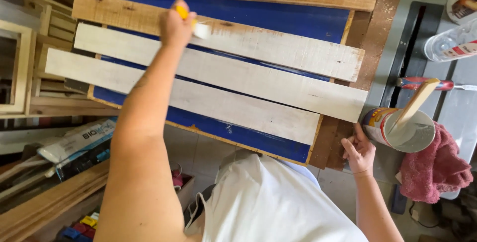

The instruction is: Painting wooden planks with white paint using a small brush in a workshop.

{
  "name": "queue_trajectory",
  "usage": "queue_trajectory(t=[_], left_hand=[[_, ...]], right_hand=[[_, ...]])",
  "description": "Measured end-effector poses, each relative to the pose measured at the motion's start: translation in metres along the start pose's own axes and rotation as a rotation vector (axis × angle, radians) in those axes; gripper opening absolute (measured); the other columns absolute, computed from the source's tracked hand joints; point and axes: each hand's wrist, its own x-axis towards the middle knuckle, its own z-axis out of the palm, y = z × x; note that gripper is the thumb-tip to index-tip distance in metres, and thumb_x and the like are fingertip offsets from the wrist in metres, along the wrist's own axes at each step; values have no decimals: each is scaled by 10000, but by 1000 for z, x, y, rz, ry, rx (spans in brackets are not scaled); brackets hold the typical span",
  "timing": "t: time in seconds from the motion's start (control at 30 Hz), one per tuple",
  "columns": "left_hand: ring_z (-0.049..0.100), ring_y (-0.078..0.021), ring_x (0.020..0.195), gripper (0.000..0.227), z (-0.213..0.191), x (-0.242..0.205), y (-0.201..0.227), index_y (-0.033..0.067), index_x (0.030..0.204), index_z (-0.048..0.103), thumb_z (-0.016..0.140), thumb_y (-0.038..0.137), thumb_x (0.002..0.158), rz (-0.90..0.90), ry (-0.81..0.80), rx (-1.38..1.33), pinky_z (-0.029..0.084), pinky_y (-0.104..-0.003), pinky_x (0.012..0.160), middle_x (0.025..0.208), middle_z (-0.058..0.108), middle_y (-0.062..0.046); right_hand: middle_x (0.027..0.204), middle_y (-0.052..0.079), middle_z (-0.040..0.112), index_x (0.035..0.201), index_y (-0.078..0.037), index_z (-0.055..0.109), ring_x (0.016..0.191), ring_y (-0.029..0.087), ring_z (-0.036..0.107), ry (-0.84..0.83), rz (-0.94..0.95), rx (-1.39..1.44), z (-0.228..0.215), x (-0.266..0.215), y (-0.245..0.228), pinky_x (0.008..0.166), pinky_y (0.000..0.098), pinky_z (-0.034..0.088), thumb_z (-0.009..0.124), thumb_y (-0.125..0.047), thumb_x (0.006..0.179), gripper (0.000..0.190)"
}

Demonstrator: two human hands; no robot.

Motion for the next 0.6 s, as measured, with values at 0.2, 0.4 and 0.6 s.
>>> queue_trajectory(t=[0.2,0.4,0.6], left_hand=[[664,-300,600,261,52,-18,81,250,937,642,817,420,847,92,-86,-79,459,-491,531,673,692,-19],[719,-80,611,135,45,-17,143,289,839,716,804,385,804,-118,-133,-551,525,-258,525,681,714,89],[696,-365,700,152,-25,18,26,162,875,732,741,306,922,-251,-27,52,554,-510,671,776,726,-149]], right_hand=[[720,-8,555,1631,17,464,496,74,449,-7,9,-17,1,-1,-9,530,207,432,717,-237,948,772],[680,10,539,1630,55,446,493,80,460,-28,-31,-6,2,0,-8,537,216,429,700,-206,965,758],[728,10,580,1645,9,452,522,80,448,-7,59,-35,2,0,-3,549,235,453,723,-246,928,807]])
